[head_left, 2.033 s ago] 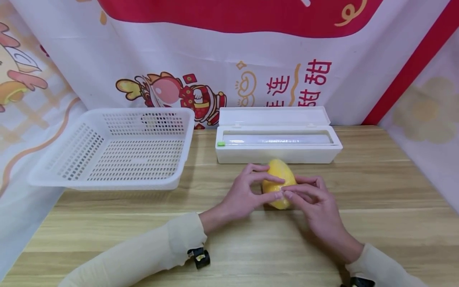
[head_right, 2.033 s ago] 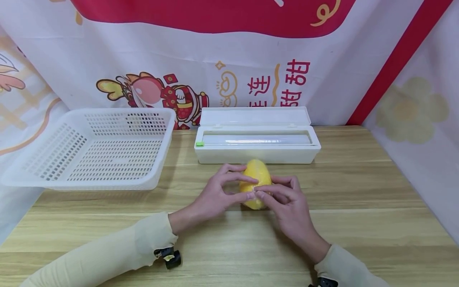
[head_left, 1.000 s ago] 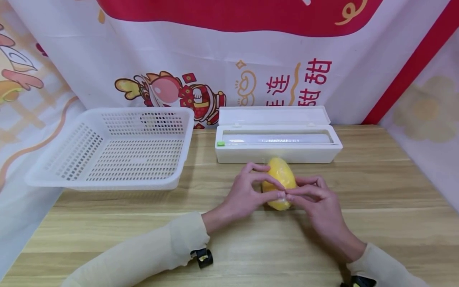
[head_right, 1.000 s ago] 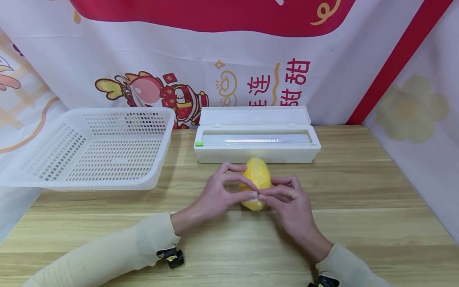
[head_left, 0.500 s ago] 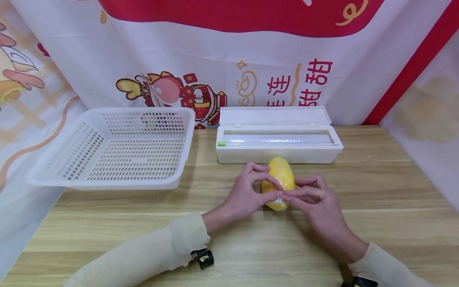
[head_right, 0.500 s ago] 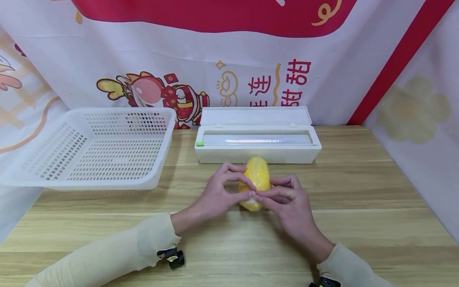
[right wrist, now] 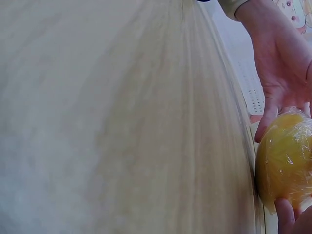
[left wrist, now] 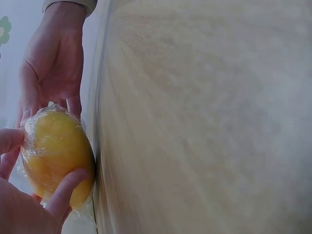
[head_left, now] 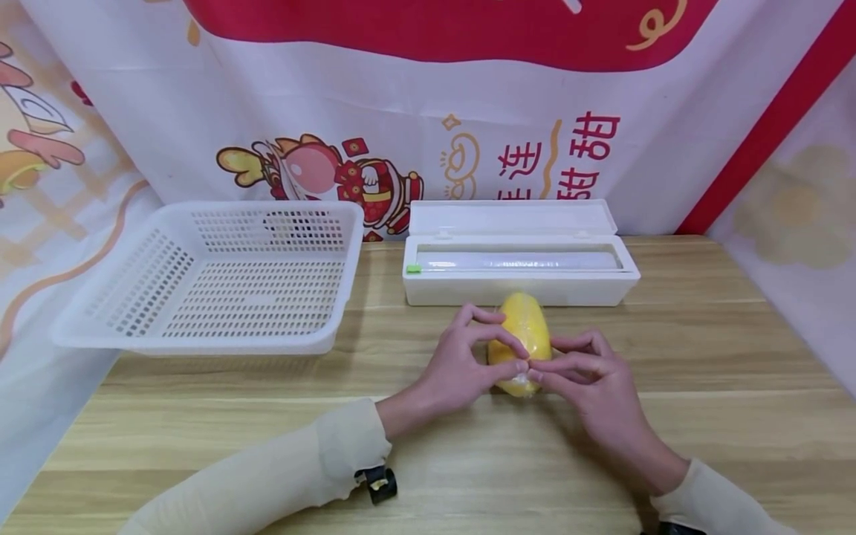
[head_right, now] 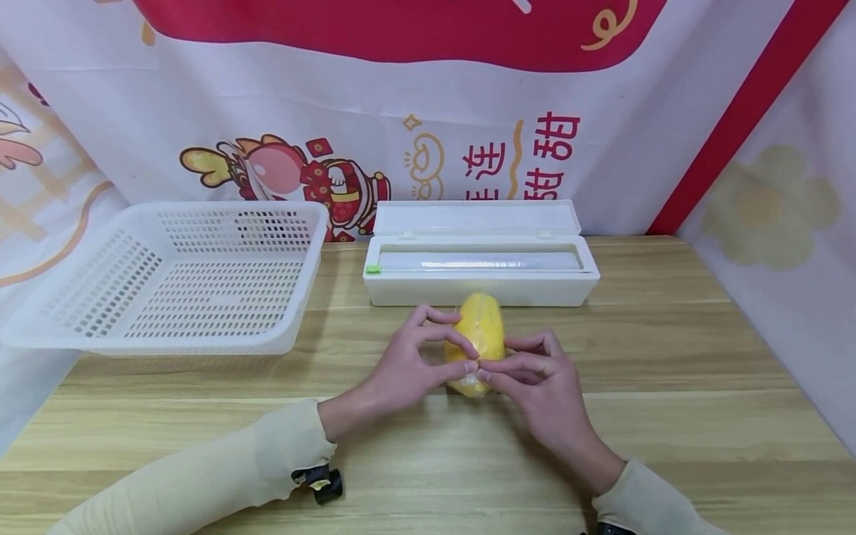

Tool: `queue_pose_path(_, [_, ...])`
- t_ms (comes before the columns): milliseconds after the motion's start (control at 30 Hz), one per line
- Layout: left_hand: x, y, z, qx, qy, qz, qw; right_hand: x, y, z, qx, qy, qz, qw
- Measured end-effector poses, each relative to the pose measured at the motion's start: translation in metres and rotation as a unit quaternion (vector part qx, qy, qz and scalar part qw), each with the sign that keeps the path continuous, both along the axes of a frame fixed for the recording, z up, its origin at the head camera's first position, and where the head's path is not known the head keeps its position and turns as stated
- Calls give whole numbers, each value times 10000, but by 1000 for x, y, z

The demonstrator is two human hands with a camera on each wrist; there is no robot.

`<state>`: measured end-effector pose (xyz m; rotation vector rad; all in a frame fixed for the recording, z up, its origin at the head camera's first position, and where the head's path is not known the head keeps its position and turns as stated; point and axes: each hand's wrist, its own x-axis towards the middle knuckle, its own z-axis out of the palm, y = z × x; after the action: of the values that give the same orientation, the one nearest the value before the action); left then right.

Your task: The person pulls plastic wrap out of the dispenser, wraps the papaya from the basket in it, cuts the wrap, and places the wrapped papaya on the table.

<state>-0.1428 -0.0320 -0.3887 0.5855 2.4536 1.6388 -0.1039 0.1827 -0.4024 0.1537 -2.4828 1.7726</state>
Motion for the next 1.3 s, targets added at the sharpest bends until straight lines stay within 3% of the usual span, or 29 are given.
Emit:
queue_pose_path(333, [1, -6, 1, 99, 42, -47, 9999, 3, 9, 4, 14, 74, 277, 9996])
queue_pose_path(533, [2, -3, 1, 116, 103, 134, 9998, -1, 18, 6, 43, -295, 126, 9995])
queue_pose_path(633, [4, 1, 1, -14, 40, 335, 9994, -11, 23, 7, 136, -340, 64, 9993])
queue_pose_path(933, [3, 11, 1, -141, 9, 856, 9962, -55, 33, 5, 733, -124, 462, 9962])
queue_pose_path(1100, [-1, 6, 1, -196, 74, 657, 9976, -70, 33, -2, 333, 126, 737, 9966])
queue_pose_path(1300, [-8, -6, 2, -460, 135, 176, 9987, -75, 41, 0, 630, -280, 1213, 9902])
